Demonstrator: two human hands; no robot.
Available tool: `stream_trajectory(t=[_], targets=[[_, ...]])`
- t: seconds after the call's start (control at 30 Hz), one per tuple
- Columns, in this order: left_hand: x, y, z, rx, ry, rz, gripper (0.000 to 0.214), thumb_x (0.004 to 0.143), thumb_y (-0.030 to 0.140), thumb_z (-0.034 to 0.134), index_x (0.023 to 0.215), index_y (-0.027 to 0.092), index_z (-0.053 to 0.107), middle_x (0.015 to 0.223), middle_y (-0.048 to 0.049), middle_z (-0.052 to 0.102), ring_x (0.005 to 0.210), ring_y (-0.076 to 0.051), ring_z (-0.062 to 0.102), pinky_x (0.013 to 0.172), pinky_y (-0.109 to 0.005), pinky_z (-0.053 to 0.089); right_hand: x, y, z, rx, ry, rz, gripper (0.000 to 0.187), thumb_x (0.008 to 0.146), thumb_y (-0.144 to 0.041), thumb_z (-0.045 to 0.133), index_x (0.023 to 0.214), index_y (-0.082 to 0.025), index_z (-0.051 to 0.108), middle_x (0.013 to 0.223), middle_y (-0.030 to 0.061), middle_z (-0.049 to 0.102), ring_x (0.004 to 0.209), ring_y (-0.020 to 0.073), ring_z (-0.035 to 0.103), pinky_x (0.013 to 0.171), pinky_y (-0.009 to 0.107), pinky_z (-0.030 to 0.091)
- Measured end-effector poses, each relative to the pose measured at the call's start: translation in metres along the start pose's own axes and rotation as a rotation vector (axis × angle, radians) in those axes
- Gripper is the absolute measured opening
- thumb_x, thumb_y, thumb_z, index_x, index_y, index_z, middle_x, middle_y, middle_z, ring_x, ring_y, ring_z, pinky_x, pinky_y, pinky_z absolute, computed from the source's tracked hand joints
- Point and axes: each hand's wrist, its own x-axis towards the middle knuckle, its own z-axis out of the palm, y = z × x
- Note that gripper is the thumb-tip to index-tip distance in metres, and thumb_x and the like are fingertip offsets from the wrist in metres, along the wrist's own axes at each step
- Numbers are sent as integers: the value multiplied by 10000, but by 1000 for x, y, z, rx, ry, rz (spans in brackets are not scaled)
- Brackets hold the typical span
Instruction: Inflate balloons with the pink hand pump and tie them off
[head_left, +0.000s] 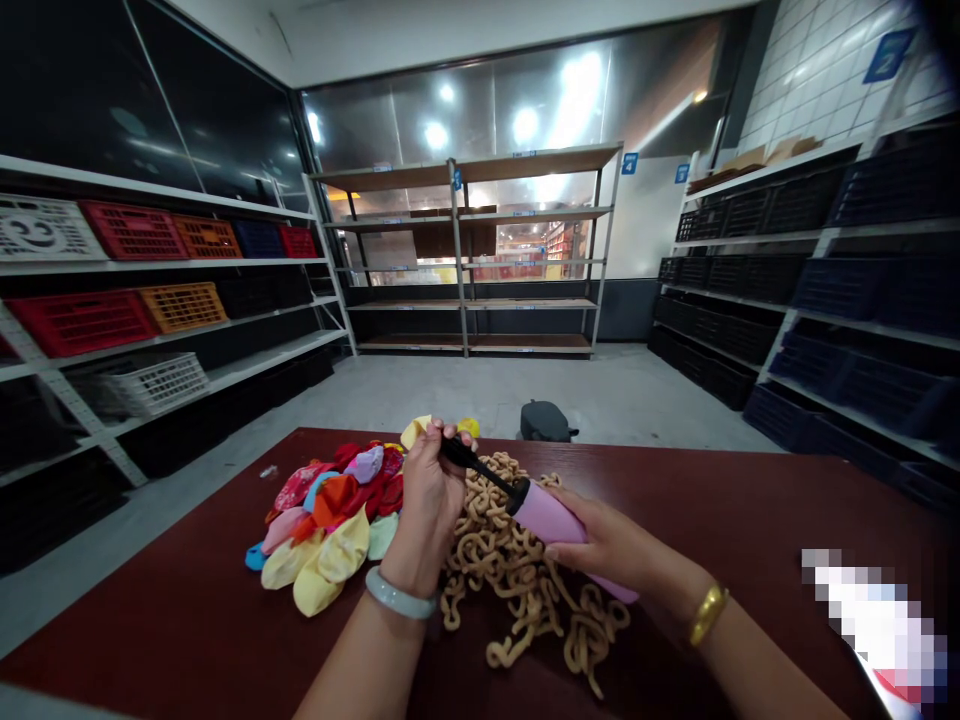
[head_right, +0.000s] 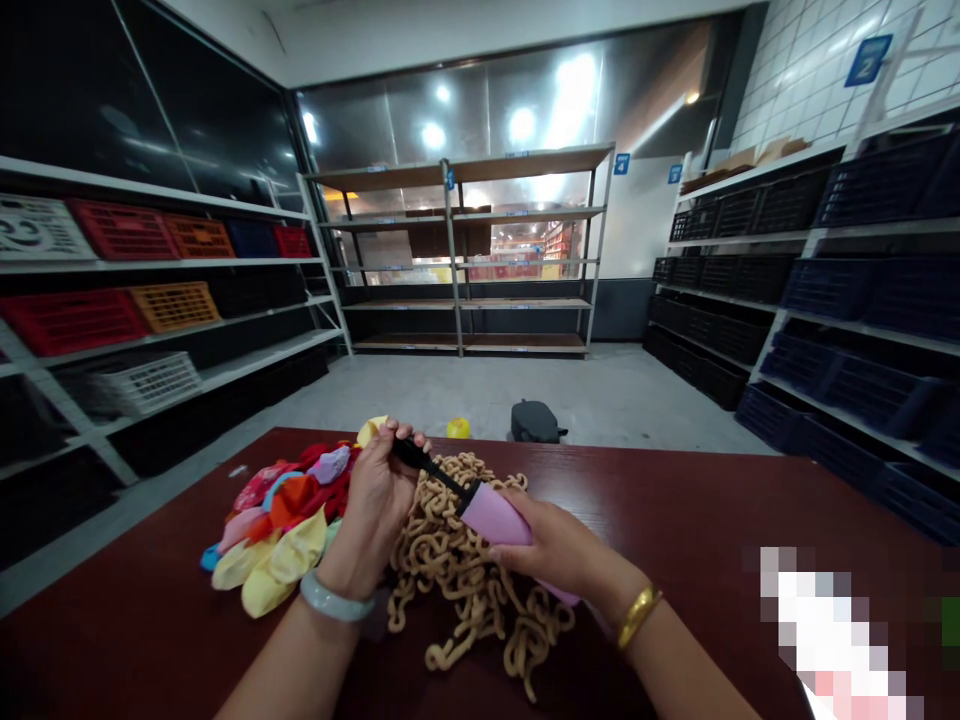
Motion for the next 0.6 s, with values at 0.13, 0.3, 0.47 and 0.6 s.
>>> stream_trajectory(t=[0.13,0.3,0.47,0.6], targets=[[0,3,1,3,-5,-64,75,843,207,626,884,172,575,764,-26,624,726,-151,636,720,-289,517,0,3,-5,126,-10,-1,679,762,-351,702,1390,-244,465,1246,79,626,1054,271,613,916,409,480],[-1,9,2,24,39,-74,129,858,176,604,985,154,597,1069,-137,686,1106,-257,613,955,-462,472,-2,-6,-10,245,-54,16,626,774,-306,688,1366,-235,496,1213,58,641,1040,250,616,915,372,489],[-2,9,2,-10,40,-78,178,886,258,578,1017,143,613,1115,-171,676,1175,-287,575,977,-508,459,-4,-13,-13,249,-62,28,594,787,-322,656,1357,-236,511,1147,62,666,931,234,650,816,348,533],[-2,4,1,9,104,38,232,896,256,570,1098,155,623,1195,-164,645,1178,-261,575,982,-476,469,-4,-15,-12,277,-82,23,531,794,-333,641,1307,-229,551,1136,58,670,923,235,652,806,347,538]])
